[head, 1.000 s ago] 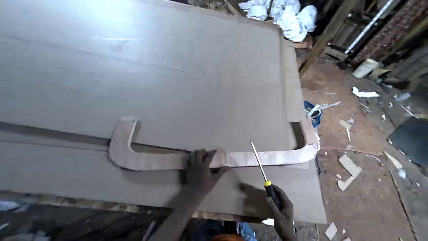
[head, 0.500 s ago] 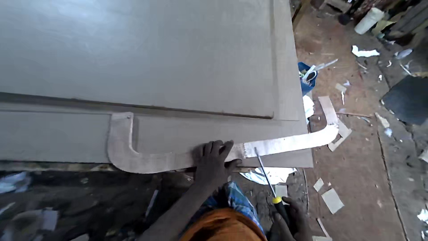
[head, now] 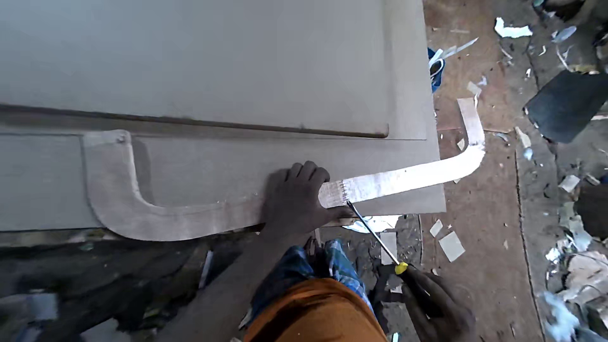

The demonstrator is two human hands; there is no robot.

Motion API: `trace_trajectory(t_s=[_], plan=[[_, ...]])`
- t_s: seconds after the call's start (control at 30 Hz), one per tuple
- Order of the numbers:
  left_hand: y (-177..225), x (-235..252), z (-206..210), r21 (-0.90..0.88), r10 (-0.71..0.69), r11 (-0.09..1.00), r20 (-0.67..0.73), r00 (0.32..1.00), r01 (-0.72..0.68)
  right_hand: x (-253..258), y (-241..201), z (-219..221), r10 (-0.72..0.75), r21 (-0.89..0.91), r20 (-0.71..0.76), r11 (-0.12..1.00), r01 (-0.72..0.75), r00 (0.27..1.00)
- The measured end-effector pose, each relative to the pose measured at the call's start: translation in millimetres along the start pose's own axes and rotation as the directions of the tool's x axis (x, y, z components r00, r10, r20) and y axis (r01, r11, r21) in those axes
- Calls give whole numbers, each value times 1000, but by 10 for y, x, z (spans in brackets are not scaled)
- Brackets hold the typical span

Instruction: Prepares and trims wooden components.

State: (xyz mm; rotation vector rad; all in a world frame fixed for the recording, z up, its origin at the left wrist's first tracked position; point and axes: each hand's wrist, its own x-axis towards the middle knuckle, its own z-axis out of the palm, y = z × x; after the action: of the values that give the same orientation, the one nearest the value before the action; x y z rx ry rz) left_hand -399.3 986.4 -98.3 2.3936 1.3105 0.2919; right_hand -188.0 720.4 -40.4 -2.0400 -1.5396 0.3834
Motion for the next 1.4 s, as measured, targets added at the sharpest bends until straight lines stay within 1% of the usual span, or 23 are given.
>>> trace_trajectory(t_s=[0.1,0.3,0.43,0.53,0.63,0.77,0.87,0.97,1.03,1.07,1.1,1.13,1.17,1.2,1.23,1.27,1.3,1.33,1.37,1.4], plan=[[10,11,-8,25,-6,1000,9,1000,6,18,12,-13,-19,16,-1,1000,19,1000],[-15,9,27,14,11,1000,-32,999,-11,119,74,-87,-26,101,25,995,24,999],[-4,7,14,19,-11,1000,-13,1000,11,135,68,-121,-22,104,40,994,17,999],[-36,4,28,-17,12,1000,-33,999,-13,133,22,-136,-21,129,32,992,16,999],[-49,4,27,-13,22,1000,-31,999,-23,144,8,-136,-38,128,44,991,32,998],[-53,-5,40,-9,41,999,-47,998,-42,209,-52,-192,-28,52,96,998,23,995],[-45,-5,40,-9,20,1000,-39,999,-20,261,-175,-271,-13,-72,131,997,22,991],[-36,1,39,-28,24,999,-54,998,-26,274,-361,-314,-58,-261,160,960,99,985],[-44,1,28,-33,38,999,-46,998,-39,215,-440,-242,-71,-317,168,941,123,983],[-50,-2,29,-24,39,999,-34,999,-40,164,-434,-176,-47,-293,162,951,94,986],[-56,-2,29,-21,34,999,-21,999,-35,110,-386,-103,8,-210,161,977,26,987],[-59,6,29,-22,28,999,-13,1000,-28,66,-320,-38,95,-63,175,994,-85,980],[-59,18,26,-28,23,999,-11,1000,-23,34,-249,25,184,133,202,968,-213,962],[-58,26,19,-30,16,999,-10,1000,-16,12,-205,94,251,303,215,902,-309,944],[-58,29,13,-26,10,1000,-9,1000,-10,-17,-164,160,254,344,191,888,-307,948],[-58,28,19,-27,9,1000,-12,1000,-9,-50,-126,227,197,248,128,942,-224,972],[-57,26,32,-19,10,1000,-18,1000,-10,-67,-98,305,109,85,49,990,-113,993],[-51,23,40,-17,13,1000,-23,1000,-13,-55,-83,391,20,-87,-26,996,-22,999],[-46,15,43,-13,16,1000,-24,1000,-16,-4,-88,463,-43,-200,-67,979,29,997],[-45,10,39,-9,18,1000,-26,1000,-18,74,-104,519,-69,-238,-74,970,49,995]])
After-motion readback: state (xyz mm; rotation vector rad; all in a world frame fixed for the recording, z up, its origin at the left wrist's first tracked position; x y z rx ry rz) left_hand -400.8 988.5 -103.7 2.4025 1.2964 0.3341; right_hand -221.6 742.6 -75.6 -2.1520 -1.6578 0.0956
